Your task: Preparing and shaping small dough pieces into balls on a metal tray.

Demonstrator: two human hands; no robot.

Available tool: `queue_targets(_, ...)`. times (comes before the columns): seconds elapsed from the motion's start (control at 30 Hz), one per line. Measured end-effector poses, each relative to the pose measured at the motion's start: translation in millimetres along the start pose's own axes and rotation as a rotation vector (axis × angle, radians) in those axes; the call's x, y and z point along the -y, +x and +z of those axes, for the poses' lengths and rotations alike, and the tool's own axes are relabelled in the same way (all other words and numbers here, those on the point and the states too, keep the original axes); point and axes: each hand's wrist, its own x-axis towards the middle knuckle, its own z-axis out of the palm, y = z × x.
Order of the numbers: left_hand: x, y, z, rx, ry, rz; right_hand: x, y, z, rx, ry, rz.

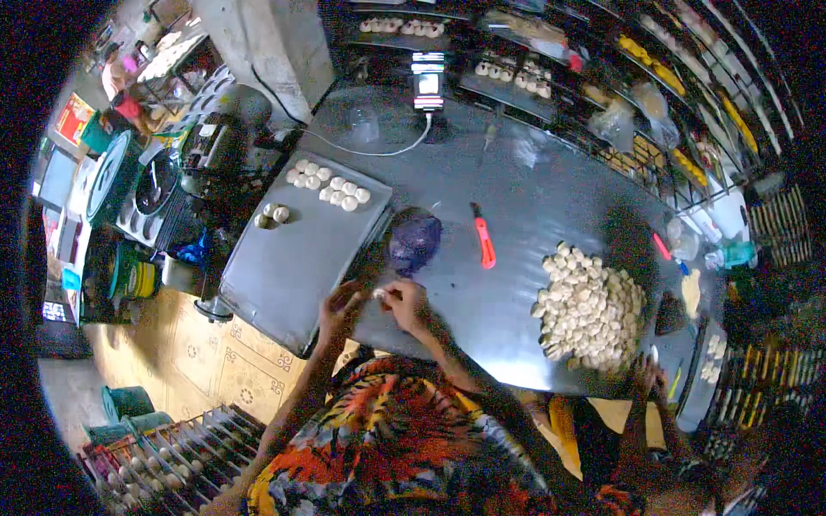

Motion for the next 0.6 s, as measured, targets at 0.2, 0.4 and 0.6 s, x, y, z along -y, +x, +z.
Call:
queue_targets(0.2, -52, 19, -82, 0.178, -0.277, 0.270, 12, 59, 73, 0.155, 0.127, 0.161)
queue_targets(0.4, -94, 87, -184, -0.284, 0.477, 0.311, 60, 117, 118, 0.253, 0.486, 0.312)
queue_targets(0.6, -99, 161, -276, 0.004, 0.931, 0.821, 49, 129, 49, 0.228, 0.464, 0.345)
